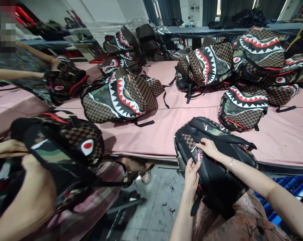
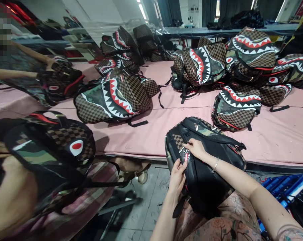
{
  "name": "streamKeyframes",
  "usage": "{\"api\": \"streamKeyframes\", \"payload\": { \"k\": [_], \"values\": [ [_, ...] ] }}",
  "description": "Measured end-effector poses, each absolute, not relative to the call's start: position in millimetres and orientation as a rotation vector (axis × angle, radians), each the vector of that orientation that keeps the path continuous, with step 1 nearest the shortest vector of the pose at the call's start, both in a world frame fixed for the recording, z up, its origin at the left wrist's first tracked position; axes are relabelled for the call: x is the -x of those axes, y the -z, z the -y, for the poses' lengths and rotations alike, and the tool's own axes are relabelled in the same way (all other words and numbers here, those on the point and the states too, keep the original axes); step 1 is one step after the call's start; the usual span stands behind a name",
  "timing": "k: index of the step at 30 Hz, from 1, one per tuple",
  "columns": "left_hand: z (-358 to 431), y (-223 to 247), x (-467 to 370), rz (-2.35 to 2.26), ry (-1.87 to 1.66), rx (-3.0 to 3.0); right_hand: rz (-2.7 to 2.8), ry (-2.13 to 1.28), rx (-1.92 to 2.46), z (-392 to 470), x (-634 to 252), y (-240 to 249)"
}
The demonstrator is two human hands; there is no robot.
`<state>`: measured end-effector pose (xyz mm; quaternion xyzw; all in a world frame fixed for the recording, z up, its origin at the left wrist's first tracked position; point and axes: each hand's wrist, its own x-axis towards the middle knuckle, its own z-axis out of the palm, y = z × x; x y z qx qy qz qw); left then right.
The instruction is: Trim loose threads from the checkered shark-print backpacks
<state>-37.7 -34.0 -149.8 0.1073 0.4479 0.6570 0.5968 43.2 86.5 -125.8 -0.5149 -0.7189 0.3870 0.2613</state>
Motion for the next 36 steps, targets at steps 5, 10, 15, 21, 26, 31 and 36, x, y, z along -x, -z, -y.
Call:
{"api": "streamKeyframes", "payload": {
  "k": [5,10,15,21,26,31,36],
  "values": [
    [36.0,149.3,43.5,-0.992,-1.557,-0.188,1.856,-1.033,1.450,-81.7,-65.5,132.1],
    [36.8,141.7,47.8,-0.943,-1.550,-0.149,2.010,-0.951,1.277,-44.6,-97.9,121.8],
    [36.4,135.8,46.9,-0.937,-1.538,-0.168,2.179,-0.732,1.222,-29.0,-104.2,114.6],
    [37.5,133.1,45.7,-0.978,-1.538,-0.202,2.227,-0.800,1.255,-33.8,-90.4,112.0],
    [37.9,135.7,45.6,-1.006,-1.535,-0.227,2.196,-0.884,1.296,-36.8,-87.5,115.1],
    [37.6,138.1,46.1,-0.985,-1.540,-0.233,1.994,-1.146,1.360,-33.8,-98.8,121.4],
    [37.6,139.5,44.5,-0.992,-1.549,-0.253,2.015,-1.136,1.395,-24.3,-105.9,116.0]
  ]
}}
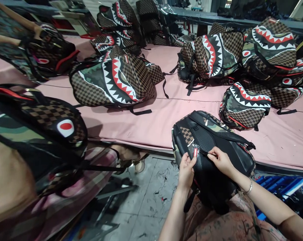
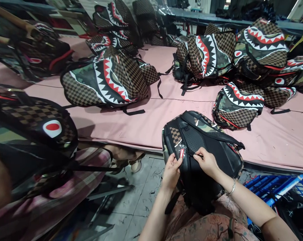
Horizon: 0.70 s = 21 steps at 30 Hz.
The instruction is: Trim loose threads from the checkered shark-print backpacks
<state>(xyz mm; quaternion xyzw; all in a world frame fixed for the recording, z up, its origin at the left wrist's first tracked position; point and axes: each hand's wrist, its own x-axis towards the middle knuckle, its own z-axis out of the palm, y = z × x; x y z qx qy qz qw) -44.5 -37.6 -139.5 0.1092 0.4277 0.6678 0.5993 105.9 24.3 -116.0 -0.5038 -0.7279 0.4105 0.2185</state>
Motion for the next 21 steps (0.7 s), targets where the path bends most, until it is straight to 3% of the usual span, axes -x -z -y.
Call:
{"api": "streamKeyframes", "payload": {
  "k": [21],
  "values": [
    [35.8,141.0,40.2,-1.072,-1.583,-0.321,2.145,-0.937,1.506,-25.6,-85.9,105.4]
  ]
}}
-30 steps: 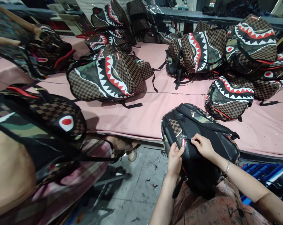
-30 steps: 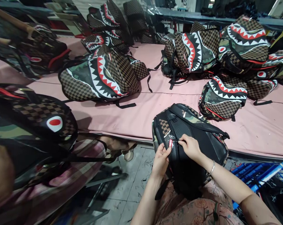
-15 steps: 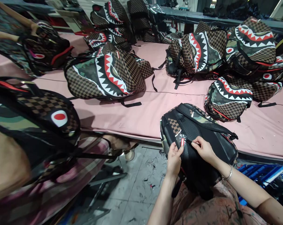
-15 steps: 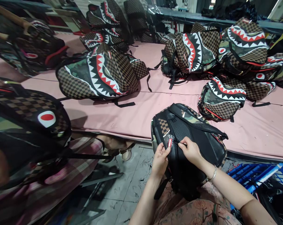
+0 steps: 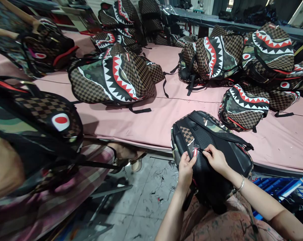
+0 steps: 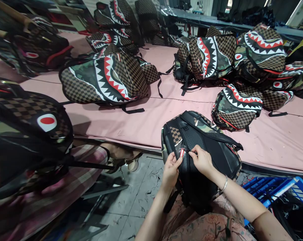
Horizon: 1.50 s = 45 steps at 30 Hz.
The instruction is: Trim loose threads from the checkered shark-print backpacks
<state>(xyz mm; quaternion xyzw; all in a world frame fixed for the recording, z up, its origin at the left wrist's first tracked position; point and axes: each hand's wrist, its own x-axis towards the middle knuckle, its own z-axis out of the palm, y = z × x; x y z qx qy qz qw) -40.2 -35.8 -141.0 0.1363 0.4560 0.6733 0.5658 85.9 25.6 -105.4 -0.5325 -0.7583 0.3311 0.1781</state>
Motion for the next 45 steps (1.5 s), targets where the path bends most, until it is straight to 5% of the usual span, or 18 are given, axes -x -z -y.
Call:
{"api": "streamKeyframes", "payload": {
  "k": [22,45],
  "values": [
    [51.5,139.2,67.1,-1.046,-1.483,-0.419,2.371,-0.955,1.188,-55.4,-76.6,105.6],
    [55.7,126.8,134.8,-0.937,-1.319,-0.675,2.502,-1.559,0.593,-122.0,-36.1,111.2]
  ]
}}
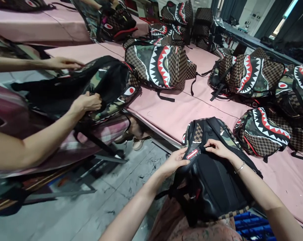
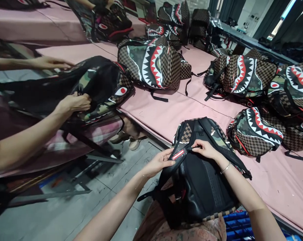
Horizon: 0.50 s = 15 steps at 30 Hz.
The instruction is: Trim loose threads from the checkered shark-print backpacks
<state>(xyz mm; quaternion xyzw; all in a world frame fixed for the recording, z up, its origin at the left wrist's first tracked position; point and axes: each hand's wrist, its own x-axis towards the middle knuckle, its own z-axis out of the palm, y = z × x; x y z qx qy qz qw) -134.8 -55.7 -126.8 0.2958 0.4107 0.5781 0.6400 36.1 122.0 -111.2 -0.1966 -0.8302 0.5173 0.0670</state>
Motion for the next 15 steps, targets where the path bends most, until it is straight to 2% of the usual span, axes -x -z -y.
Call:
{"api": "streamKeyframes", "payload": {
  "k": [11,15],
  "values": [
    [52.0,127.3,144.4,-0.934,-1.256,-0.791,2.788,-1.294,0.350,-134.4,-20.9,90.1],
    [50.6,124.6,146.3,-0.957,-1.237,-0.825,2.753,-1.351,0.387,-139.6,-21.6,89.5]
  ]
}}
